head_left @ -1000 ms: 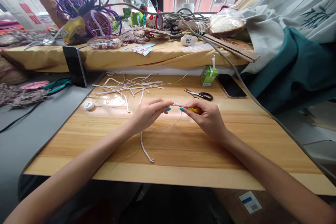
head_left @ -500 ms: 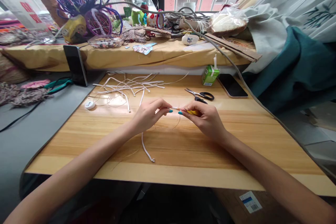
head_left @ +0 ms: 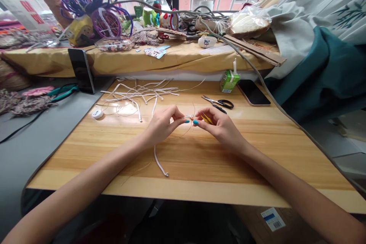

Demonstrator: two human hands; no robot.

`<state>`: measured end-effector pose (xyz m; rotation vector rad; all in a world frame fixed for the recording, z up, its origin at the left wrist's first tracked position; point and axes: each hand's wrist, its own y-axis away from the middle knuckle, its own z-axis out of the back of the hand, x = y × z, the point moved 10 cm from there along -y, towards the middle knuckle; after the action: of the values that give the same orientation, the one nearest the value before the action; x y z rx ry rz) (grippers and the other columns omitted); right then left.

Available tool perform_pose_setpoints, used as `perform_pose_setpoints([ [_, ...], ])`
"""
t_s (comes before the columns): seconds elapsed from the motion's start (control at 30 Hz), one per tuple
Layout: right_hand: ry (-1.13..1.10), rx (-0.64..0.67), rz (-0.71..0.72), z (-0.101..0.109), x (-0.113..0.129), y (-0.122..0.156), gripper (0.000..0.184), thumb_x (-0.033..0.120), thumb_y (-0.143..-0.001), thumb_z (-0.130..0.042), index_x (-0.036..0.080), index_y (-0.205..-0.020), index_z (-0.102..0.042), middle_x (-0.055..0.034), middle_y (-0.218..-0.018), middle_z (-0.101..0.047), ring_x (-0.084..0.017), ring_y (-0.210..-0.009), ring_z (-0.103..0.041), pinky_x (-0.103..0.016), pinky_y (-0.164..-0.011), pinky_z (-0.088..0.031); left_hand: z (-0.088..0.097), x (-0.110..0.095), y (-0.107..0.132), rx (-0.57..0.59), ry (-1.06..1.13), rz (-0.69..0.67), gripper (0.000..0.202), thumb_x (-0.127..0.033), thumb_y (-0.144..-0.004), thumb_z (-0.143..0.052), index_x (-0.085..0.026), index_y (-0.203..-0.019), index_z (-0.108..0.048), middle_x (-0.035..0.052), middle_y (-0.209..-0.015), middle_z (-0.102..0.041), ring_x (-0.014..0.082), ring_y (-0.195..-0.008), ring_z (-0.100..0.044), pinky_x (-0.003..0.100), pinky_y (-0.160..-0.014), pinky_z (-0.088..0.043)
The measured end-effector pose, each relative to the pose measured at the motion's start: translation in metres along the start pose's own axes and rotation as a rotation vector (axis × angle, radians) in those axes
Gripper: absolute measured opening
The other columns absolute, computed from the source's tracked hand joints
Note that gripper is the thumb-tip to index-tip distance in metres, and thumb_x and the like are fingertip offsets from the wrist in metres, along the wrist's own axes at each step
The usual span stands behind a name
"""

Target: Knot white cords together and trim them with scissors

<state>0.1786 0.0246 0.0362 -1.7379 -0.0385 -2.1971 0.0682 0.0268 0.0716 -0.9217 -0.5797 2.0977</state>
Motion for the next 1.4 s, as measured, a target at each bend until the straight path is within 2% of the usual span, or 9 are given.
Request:
perform_pose_setpoints([
  [0.17, -0.143, -0.011, -0.061, 0.001, -0.003, -0.003, 0.02, 0.025, -0.072, -0.059, 0.018, -0.086, -0.046, -0.0009, -0.079, -0.058, -0.011, -0.074, -0.057, -0.026, -0.067, -0.045, -0.003, 0.0, -0.001, 0.047, 0.093, 0.023, 0.011, -0.016, -0.075, -0.057, -0.012, -0.085, -0.055, 0.0024, -0.07, -0.063, 0.0087, -0.065, -0.059, 0.019, -0.061, -0.047],
  [0.3, -0.155, -0.033, -0.097, 0.005, -0.001, -0.003, 0.019, 0.025, -0.072, -0.058, 0.017, -0.085, -0.046, -0.0006, -0.074, -0.058, -0.012, -0.07, -0.057, -0.024, -0.06, -0.043, -0.004, -0.01, -0.002, 0.09, 0.222, -0.035, 0.019, -0.014, -0.081, -0.048, -0.014, -0.098, -0.056, 0.0048, -0.081, -0.065, 0.0093, -0.074, -0.061, 0.021, -0.07, -0.048],
  [0.4, -0.2, 0.026, -0.086, 0.0, 0.002, -0.003, 0.019, 0.024, -0.071, -0.06, 0.018, -0.084, -0.047, 0.001, -0.073, -0.056, -0.011, -0.07, -0.057, -0.025, -0.064, -0.042, -0.001, -0.015, -0.002, 0.08, 0.248, -0.06, 0.02, -0.013, -0.083, -0.042, -0.014, -0.096, -0.058, 0.0039, -0.076, -0.064, 0.0086, -0.07, -0.06, 0.02, -0.067, -0.048],
  [0.57, -0.23, 0.113, -0.09, -0.012, 0.001, 0.0, 0.023, 0.026, -0.07, -0.061, 0.019, -0.084, -0.045, 0.0025, -0.073, -0.053, -0.01, -0.071, -0.055, -0.027, -0.07, -0.041, -0.002, -0.012, -0.001, 0.079, 0.232, 0.005, 0.014, -0.012, -0.081, -0.046, -0.012, -0.087, -0.059, 0.0036, -0.073, -0.064, 0.0081, -0.065, -0.061, 0.018, -0.063, -0.048],
  [0.8, -0.228, 0.131, -0.118, -0.016, -0.003, 0.001, 0.03, 0.029, -0.068, -0.063, 0.021, -0.079, -0.036, 0.0032, -0.071, -0.053, -0.01, -0.067, -0.052, -0.026, -0.062, -0.04, -0.006, -0.002, 0.004, 0.075, 0.268, 0.09, 0.008, -0.013, -0.079, -0.05, -0.013, -0.083, -0.056, 0.0031, -0.074, -0.064, 0.008, -0.066, -0.061, 0.018, -0.063, -0.047],
  [1.0, -0.15, 0.125, -0.049, -0.017, 0.0, 0.003, 0.023, 0.028, -0.073, -0.058, 0.021, -0.08, -0.038, 0.0018, -0.076, -0.049, -0.01, -0.072, -0.05, -0.026, -0.065, -0.04, -0.017, 0.011, 0.01, 0.075, 0.397, 0.217, 0.001, -0.014, -0.075, -0.054, -0.013, -0.076, -0.054, 0.0023, -0.07, -0.063, 0.01, -0.065, -0.06, 0.022, -0.063, -0.049],
  [1.13, -0.135, 0.09, -0.009, -0.013, 0.001, 0.003, 0.021, 0.027, -0.074, -0.058, 0.021, -0.081, -0.039, 0.002, -0.077, -0.047, -0.011, -0.074, -0.049, -0.027, -0.068, -0.041, -0.019, 0.014, 0.008, 0.069, 0.465, 0.255, 0.007, -0.017, -0.073, -0.057, -0.013, -0.073, -0.052, 0.0029, -0.07, -0.062, 0.011, -0.066, -0.06, 0.023, -0.063, -0.05],
  [1.27, -0.19, 0.052, -0.027, -0.007, 0.002, 0.0, 0.026, 0.028, -0.07, -0.061, 0.021, -0.079, -0.038, 0.0036, -0.074, -0.046, -0.01, -0.07, -0.049, -0.026, -0.066, -0.04, -0.014, 0.005, 0.001, 0.122, 0.468, 0.168, 0.011, -0.016, -0.076, -0.055, -0.012, -0.086, -0.055, 0.0052, -0.08, -0.064, 0.0106, -0.075, -0.061, 0.022, -0.071, -0.05],
  [1.4, -0.206, 0.083, -0.047, -0.01, 0.003, 0.0, 0.026, 0.028, -0.07, -0.062, 0.021, -0.077, -0.037, 0.0037, -0.073, -0.046, -0.009, -0.069, -0.048, -0.025, -0.065, -0.039, -0.004, -0.005, -0.002, 0.1, 0.297, 0.042, 0.01, -0.015, -0.078, -0.053, -0.013, -0.086, -0.058, 0.0047, -0.08, -0.064, 0.009, -0.071, -0.059, 0.02, -0.067, -0.048],
])
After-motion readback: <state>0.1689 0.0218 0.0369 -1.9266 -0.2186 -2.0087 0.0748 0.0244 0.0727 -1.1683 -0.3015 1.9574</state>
